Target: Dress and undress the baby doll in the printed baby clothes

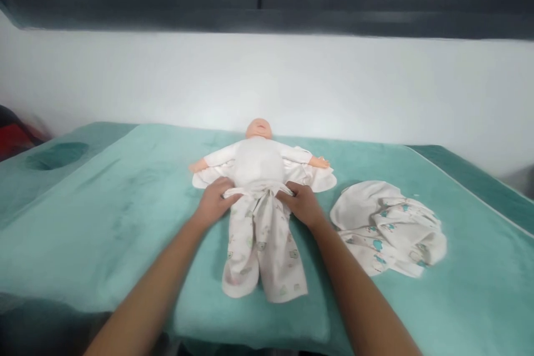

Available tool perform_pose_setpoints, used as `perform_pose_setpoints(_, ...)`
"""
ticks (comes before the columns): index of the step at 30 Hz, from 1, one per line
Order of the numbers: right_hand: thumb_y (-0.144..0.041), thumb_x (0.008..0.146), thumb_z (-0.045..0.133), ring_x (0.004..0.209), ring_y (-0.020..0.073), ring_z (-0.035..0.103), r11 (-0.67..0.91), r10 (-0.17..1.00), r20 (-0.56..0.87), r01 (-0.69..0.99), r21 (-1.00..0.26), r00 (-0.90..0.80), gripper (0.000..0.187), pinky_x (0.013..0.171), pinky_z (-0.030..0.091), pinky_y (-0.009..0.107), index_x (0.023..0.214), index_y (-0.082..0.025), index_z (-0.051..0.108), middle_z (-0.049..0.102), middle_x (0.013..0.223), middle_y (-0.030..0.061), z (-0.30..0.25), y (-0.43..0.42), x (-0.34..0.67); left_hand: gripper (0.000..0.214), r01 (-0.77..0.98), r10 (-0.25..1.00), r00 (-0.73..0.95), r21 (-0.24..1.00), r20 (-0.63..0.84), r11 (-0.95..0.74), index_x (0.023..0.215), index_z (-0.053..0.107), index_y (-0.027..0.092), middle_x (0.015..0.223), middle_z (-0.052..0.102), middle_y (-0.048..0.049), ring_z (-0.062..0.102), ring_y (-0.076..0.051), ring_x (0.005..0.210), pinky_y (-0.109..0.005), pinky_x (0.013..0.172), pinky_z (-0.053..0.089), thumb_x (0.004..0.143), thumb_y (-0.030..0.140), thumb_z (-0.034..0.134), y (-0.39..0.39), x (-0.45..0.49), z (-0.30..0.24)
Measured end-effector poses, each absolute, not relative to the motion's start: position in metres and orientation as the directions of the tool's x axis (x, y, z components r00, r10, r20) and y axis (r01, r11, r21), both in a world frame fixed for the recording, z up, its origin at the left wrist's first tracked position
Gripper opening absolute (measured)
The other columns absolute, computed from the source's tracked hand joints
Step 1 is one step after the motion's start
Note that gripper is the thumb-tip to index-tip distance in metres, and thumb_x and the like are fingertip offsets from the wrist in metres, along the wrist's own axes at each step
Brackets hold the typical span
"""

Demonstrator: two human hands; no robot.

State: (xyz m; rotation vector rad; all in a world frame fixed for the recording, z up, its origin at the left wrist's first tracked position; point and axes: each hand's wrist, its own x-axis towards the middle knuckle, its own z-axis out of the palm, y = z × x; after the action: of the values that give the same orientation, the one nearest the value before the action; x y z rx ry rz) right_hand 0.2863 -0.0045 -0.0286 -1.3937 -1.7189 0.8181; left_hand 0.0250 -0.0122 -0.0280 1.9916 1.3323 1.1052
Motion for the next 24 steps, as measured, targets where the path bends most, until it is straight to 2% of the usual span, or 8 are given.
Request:
perform_pose_setpoints(3,-0.051,0.078,0.063,0.057,0.0101,0.029,0.118,0.988,0.149,0.418,-0.901,0.041,0.048,0.053,0.023,0.025,0.058,-0.02,0.033,0.029,0.057,-0.0045,-0.028,-0.011,0.278,0.035,0.438,0.977,0.047,0.875,0.206,-0.205,0.062,0.045,0.019,0.061,0.046,0.0043,0.043,-0.014,0.065,-0.026,0.062,0.034,0.083,0.043,0.058,-0.02,0.031,-0.026)
perform_pose_setpoints(5,-0.054,0.078,0.063,0.057,0.0103,0.03,0.083,0.992,0.112,0.376,-0.923,0.057,0.046,0.053,0.025,0.025,0.059,-0.02,0.037,0.032,0.057,-0.0045,-0.028,-0.016,0.276,0.033,0.367,0.99,0.032,0.92,0.135,-0.137,0.066,0.047,0.019,0.063,0.048,0.0051,0.044,-0.013,0.066,-0.025,0.061,0.034,0.083,0.046,0.058,-0.025,0.033,-0.025)
perform_pose_setpoints(8,-0.055,0.078,0.063,0.059,0.0117,0.037,0.082,0.997,0.071,0.369,-0.926,-0.043,0.039,0.056,0.03,0.025,0.068,-0.02,0.05,0.042,0.061,-0.004,-0.026,-0.026,0.28,0.031,0.317,0.986,0.129,0.937,0.109,-0.145,0.08,0.054,0.019,0.077,0.056,0.0039,0.05,-0.015,0.076,-0.025,0.068,0.039,0.08,0.049,0.063,-0.034,0.028,-0.023)
perform_pose_setpoints(11,-0.045,0.072,0.072,0.07,0.0141,0.046,0.151,0.968,0.059,0.375,-0.915,-0.245,0.032,0.063,0.037,0.025,0.083,-0.02,0.056,0.054,0.077,-0.0023,-0.026,-0.04,0.29,0.045,0.318,0.956,0.278,0.93,0.096,-0.186,0.1,0.058,0.02,0.098,0.059,-0.0009,0.055,-0.019,0.091,-0.028,0.078,0.044,0.071,0.05,0.075,-0.048,0.018,-0.024)
perform_pose_setpoints(14,-0.031,0.068,0.073,0.07,0.0135,0.046,0.181,0.942,0.049,0.382,-0.906,-0.331,0.025,0.062,0.036,0.024,0.078,-0.02,0.053,0.053,0.076,-0.0033,-0.027,-0.055,0.296,0.052,0.367,0.919,0.36,0.882,0.16,-0.297,0.1,0.06,0.021,0.111,0.054,-0.005,0.053,-0.023,0.104,-0.032,0.089,0.045,0.062,0.049,0.083,-0.063,0.012,-0.028)
perform_pose_setpoints(16,-0.026,0.068,0.069,0.068,0.0132,0.045,0.185,0.957,0.063,0.428,-0.885,-0.284,0.019,0.061,0.034,0.024,0.07,-0.019,0.051,0.05,0.069,-0.0039,-0.029,-0.063,0.294,0.042,0.406,0.905,0.368,0.838,0.215,-0.364,0.086,0.06,0.02,0.107,0.054,-0.0053,0.051,-0.024,0.105,-0.033,0.09,0.044,0.064,0.05,0.081,-0.07,0.012,-0.03)
perform_pose_setpoints(19,-0.024,0.069,0.063,0.066,0.0132,0.045,0.144,0.985,0.085,0.439,-0.887,-0.15,0.015,0.06,0.034,0.024,0.063,-0.019,0.05,0.049,0.063,-0.0037,-0.03,-0.068,0.286,0.036,0.451,0.917,0.331,0.816,0.223,-0.361,0.069,0.054,0.019,0.088,0.055,-0.0027,0.052,-0.02,0.089,-0.031,0.08,0.042,0.075,0.05,0.071,-0.077,0.016,-0.03)
perform_pose_setpoints(24,-0.035,0.072,0.062,0.063,0.0144,0.048,-0.061,0.994,-0.077,0.209,-0.976,-0.073,0.018,0.057,0.038,0.026,0.07,-0.018,0.056,0.054,0.064,-0.0022,-0.028,-0.069,0.274,0.035,0.305,0.97,0.229,0.952,-0.076,0.003,0.075,0.054,0.018,0.068,0.052,0.0033,0.049,-0.014,0.065,-0.026,0.061,0.035,0.078,0.05,0.066,-0.079,0.02,-0.019)
